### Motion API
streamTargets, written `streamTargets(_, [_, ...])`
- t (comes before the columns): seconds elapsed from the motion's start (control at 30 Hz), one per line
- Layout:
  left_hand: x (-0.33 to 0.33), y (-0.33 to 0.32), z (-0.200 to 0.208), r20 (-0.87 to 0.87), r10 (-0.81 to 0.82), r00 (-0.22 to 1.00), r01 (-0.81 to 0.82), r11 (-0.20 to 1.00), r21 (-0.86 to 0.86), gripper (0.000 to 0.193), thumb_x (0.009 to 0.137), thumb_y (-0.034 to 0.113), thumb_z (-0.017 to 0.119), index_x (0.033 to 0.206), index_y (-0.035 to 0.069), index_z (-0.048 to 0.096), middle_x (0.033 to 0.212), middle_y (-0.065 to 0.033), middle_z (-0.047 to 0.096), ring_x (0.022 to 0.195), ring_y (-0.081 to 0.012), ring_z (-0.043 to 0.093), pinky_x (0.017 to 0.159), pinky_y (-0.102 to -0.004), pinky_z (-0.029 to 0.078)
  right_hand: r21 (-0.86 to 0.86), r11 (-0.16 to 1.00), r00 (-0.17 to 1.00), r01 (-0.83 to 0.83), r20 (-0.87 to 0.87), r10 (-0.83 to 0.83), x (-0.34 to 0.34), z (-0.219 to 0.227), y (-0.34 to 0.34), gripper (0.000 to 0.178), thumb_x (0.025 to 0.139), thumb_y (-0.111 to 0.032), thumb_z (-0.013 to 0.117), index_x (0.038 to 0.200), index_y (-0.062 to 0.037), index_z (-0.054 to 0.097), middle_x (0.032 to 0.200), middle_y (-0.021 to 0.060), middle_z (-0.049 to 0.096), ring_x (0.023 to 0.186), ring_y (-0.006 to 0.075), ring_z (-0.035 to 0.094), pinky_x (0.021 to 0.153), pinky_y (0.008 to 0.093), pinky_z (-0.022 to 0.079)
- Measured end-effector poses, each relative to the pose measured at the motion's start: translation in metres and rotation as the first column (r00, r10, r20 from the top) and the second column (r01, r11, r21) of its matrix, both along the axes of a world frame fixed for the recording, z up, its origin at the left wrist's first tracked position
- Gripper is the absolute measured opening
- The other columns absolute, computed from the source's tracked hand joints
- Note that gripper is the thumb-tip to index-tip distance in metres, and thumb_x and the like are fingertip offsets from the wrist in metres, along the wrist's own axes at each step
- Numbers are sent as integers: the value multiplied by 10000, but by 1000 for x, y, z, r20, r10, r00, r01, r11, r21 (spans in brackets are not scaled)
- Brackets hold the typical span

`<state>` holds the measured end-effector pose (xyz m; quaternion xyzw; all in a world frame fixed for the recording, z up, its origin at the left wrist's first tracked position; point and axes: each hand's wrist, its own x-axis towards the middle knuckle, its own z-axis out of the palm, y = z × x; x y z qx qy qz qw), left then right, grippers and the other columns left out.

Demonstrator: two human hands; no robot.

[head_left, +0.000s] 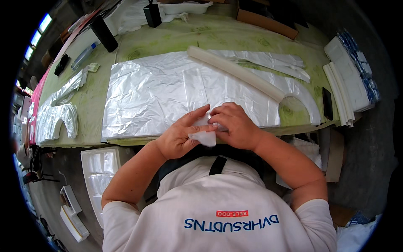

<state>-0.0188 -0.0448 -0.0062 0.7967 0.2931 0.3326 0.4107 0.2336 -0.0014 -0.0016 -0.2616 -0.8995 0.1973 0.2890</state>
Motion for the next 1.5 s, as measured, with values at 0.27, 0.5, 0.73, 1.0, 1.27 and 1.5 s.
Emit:
streamTargets(0.27, [10,-5,6,-178,582,794,-594,804,-20,841,901,149,705,1584,20,231,1121,-145,670,1057,-314,639,970,-415,492,-623,746,965,235,56,-257,-35,16,25,187,877,-159,636,979,-14,693,929,151,725,884,338,674,815,411,535])
streamTargets(0.5, [7,4,17,-415,580,700,-651,759,-37,858,857,169,736,1575,59,280,1007,-128,675,925,-293,664,861,-412,521,-615,684,918,392,309,-249,-52,16,49,300,849,-216,621,1048,-13,717,998,190,735,929,333,703,839,408,543])
streamTargets(0.73, [13,15,10,-383,587,714,-339,768,543,818,876,420,720,1533,67,383,1497,-199,429,1449,-372,339,1187,-553,242,-560,714,882,419,437,-175,-58,20,57,330,815,-214,638,1075,-20,699,1043,188,725,980,342,693,869,410,539])
streamTargets(1.0, [16,24,-4,-649,500,573,-286,865,413,955,878,661,621,1553,47,336,1633,-209,277,1542,-373,187,1230,-586,116,-521,732,882,438,406,-239,-57,19,49,486,780,-209,672,1220,-14,605,1149,195,703,1070,340,677,919,402,528])
streamTargets(1.27, [17,-21,0,-649,359,670,-116,915,387,758,812,155,654,1527,86,410,1615,-109,363,1518,-295,294,1220,-612,146,-740,610,958,284,240,-155,-12,34,-25,434,812,-101,683,1221,-20,561,922,108,689,847,240,667,813,338,539])
streamTargets(1.5, [16,-21,0,-550,347,759,-131,910,393,666,786,-16,599,1436,120,550,1512,-103,482,1470,-293,385,1221,-566,207,-68,997,996,38,78,-33,6,9,-12,406,730,-88,657,1136,-106,662,1133,54,683,1135,293,569,1017,445,423])
